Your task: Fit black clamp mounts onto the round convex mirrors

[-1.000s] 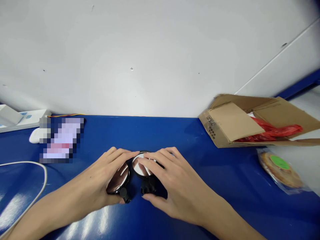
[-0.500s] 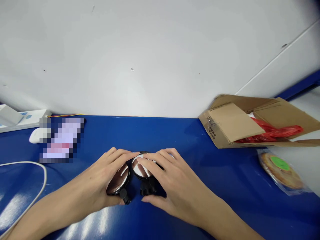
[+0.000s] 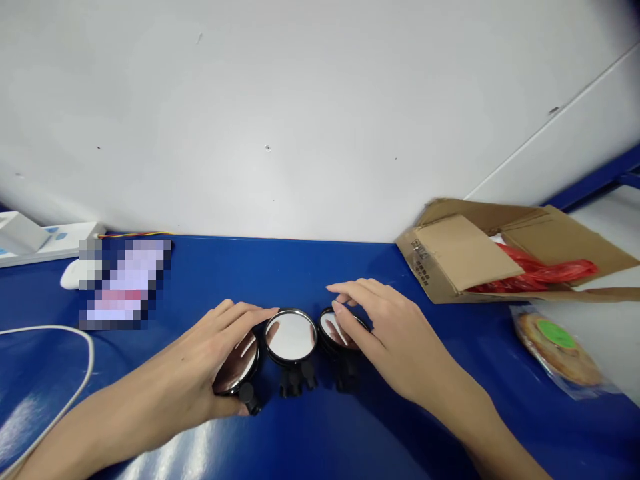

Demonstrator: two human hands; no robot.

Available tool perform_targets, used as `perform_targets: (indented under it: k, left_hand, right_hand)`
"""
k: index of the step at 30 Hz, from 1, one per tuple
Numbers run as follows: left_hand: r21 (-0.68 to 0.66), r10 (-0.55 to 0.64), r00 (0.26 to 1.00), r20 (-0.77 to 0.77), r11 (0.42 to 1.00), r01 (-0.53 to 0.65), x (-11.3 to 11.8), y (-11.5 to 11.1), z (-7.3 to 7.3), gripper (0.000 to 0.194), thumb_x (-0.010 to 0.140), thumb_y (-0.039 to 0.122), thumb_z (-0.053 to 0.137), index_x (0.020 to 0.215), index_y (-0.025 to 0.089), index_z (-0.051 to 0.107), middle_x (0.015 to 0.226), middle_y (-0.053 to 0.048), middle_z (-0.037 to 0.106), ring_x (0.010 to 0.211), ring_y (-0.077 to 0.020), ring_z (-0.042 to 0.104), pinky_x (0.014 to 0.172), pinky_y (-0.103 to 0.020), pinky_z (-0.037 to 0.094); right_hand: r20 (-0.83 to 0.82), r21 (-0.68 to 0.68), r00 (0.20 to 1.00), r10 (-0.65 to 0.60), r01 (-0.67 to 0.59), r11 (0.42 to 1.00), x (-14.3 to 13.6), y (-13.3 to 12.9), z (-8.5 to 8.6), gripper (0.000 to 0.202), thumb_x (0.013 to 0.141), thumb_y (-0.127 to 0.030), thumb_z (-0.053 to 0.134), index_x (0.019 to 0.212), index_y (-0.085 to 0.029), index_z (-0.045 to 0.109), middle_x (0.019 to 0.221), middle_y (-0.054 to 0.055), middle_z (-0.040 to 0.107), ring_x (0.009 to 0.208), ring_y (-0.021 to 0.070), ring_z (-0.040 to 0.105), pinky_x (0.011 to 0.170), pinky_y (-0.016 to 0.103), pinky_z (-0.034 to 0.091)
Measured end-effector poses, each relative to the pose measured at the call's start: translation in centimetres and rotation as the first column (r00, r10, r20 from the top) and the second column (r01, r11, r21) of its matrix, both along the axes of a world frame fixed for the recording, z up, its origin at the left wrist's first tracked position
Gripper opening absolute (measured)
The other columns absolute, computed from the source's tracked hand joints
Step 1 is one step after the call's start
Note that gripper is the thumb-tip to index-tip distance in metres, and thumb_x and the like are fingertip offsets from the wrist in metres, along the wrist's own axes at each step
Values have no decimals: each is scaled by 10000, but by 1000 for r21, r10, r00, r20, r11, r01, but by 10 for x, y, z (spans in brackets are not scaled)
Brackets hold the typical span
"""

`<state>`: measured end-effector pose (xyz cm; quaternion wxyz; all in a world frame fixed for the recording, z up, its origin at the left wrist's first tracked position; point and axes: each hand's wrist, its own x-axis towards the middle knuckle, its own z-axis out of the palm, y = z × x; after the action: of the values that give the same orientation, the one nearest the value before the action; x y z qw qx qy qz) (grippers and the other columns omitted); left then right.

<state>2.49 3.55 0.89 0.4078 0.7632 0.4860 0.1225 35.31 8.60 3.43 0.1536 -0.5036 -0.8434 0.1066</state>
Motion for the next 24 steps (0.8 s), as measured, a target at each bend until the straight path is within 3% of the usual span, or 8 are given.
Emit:
perform_targets:
  k: [4, 8, 11, 17, 24]
  left_hand:
    - [-9, 16, 1000, -7, 1000, -16, 0, 0, 0, 1118, 892, 119, 837, 1788, 573, 345, 1671, 1, 585, 1406, -324, 652, 1137, -465, 619]
    - [5, 16, 1000, 3, 1000, -16, -1, -1, -1, 1126, 883, 123, 846, 1796, 558, 350, 1662, -14, 596, 1403, -326, 663, 1125, -459, 629]
    - [32, 8, 1000, 0, 999, -8, -2, -1, -3, 1139, 873, 114, 853, 1795, 552, 348, 1688, -11, 572, 1451, -316, 640, 1183, -458, 600]
    - [49, 19, 1000, -17, 999, -18, -4, 0, -6, 1073, 911, 164, 865, 1781, 536, 361, 1708, -29, 547, 1451, -327, 636, 1200, -487, 592]
    - [79, 11, 1000, -13, 997, -9, -5, 1, -5, 1085, 905, 158, 878, 1789, 524, 367, 1698, -40, 572, 1473, -338, 631, 1216, -496, 590]
  right_hand:
    - [63, -50, 995, -73, 77, 996, 0, 1, -7, 348, 1217, -344, 468, 1353, -244, 772, 1190, 99, 834, 1080, 299, 808, 919, 449, 595]
    - [58, -65, 992, -114, 118, 991, -1, 0, -8, 334, 1205, -341, 477, 1314, -252, 779, 1109, 78, 834, 1015, 277, 813, 865, 402, 577]
    - [79, -81, 988, -134, 140, 987, -4, 1, -6, 318, 1191, -334, 492, 1298, -266, 784, 1062, 60, 812, 946, 260, 795, 808, 376, 541]
    - [116, -168, 980, -159, 177, 970, -10, 0, 2, 264, 1124, -287, 576, 995, -292, 807, 925, 9, 722, 757, 196, 685, 677, 336, 411]
    - [109, -137, 982, -157, 171, 976, -10, -2, 2, 240, 1089, -262, 586, 974, -272, 795, 900, 13, 710, 668, 170, 632, 633, 327, 354]
